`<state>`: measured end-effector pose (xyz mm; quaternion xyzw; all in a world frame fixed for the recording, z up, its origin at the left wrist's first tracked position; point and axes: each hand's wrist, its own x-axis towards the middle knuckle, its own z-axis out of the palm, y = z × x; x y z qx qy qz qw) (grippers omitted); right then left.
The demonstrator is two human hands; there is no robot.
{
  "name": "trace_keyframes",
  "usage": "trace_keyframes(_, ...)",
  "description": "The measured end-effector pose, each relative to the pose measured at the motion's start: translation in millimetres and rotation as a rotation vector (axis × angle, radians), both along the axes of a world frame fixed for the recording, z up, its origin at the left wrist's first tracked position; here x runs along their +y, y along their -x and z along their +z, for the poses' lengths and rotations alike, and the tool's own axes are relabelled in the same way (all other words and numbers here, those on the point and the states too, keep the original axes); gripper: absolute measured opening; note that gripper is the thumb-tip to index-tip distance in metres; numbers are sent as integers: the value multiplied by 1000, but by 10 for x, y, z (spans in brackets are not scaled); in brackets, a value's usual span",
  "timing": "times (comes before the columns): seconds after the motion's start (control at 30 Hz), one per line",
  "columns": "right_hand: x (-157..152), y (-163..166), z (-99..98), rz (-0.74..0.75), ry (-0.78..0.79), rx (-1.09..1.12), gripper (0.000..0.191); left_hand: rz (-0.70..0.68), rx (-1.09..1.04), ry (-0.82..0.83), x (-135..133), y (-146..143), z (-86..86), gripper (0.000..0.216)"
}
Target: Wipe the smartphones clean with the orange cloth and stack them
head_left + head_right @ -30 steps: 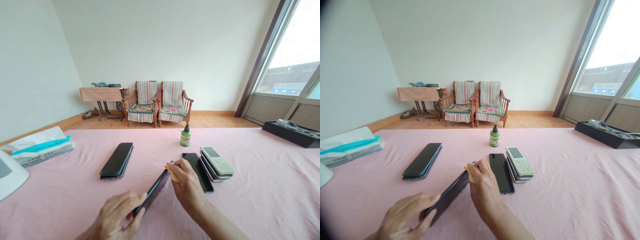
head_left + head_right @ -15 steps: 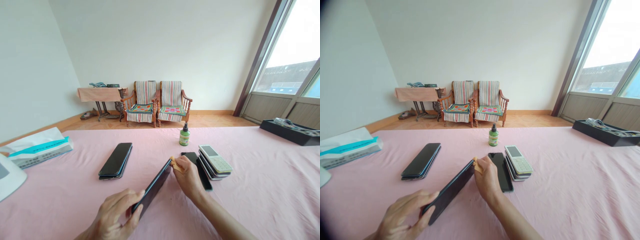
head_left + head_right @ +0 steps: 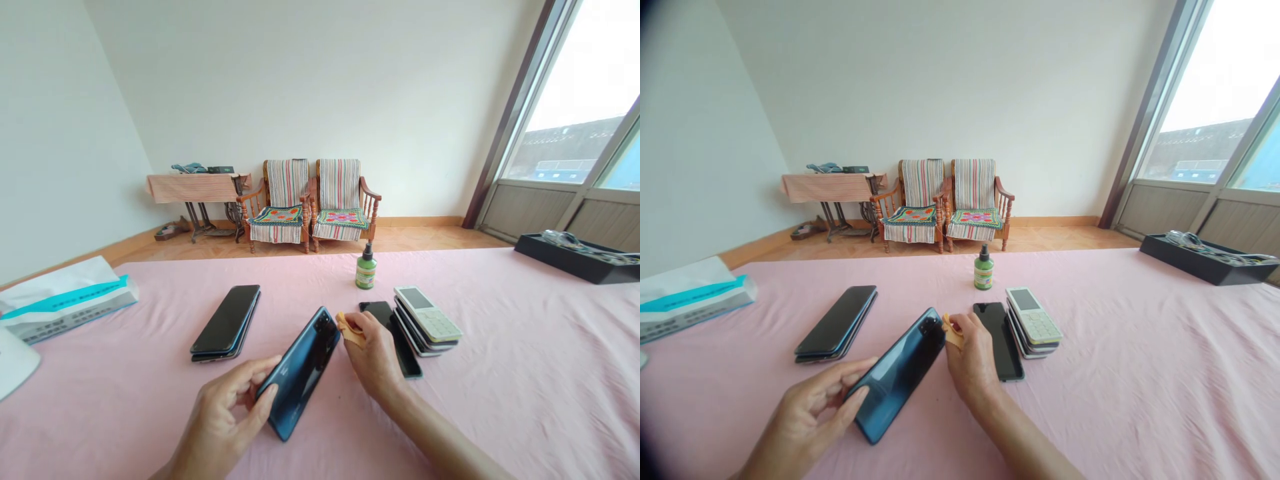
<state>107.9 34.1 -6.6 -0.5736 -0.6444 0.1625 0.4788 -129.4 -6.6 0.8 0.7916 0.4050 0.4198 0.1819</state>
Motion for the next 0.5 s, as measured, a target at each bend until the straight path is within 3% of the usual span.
trace_keyframes(0.2,16,18,-29,22,-29,14,16,-8,-11,60,-5,-25,32,33)
trace_keyframes(0.5,-7,89,-64,86,-25,9,16,17,40,-36,-22,-19,-12,30)
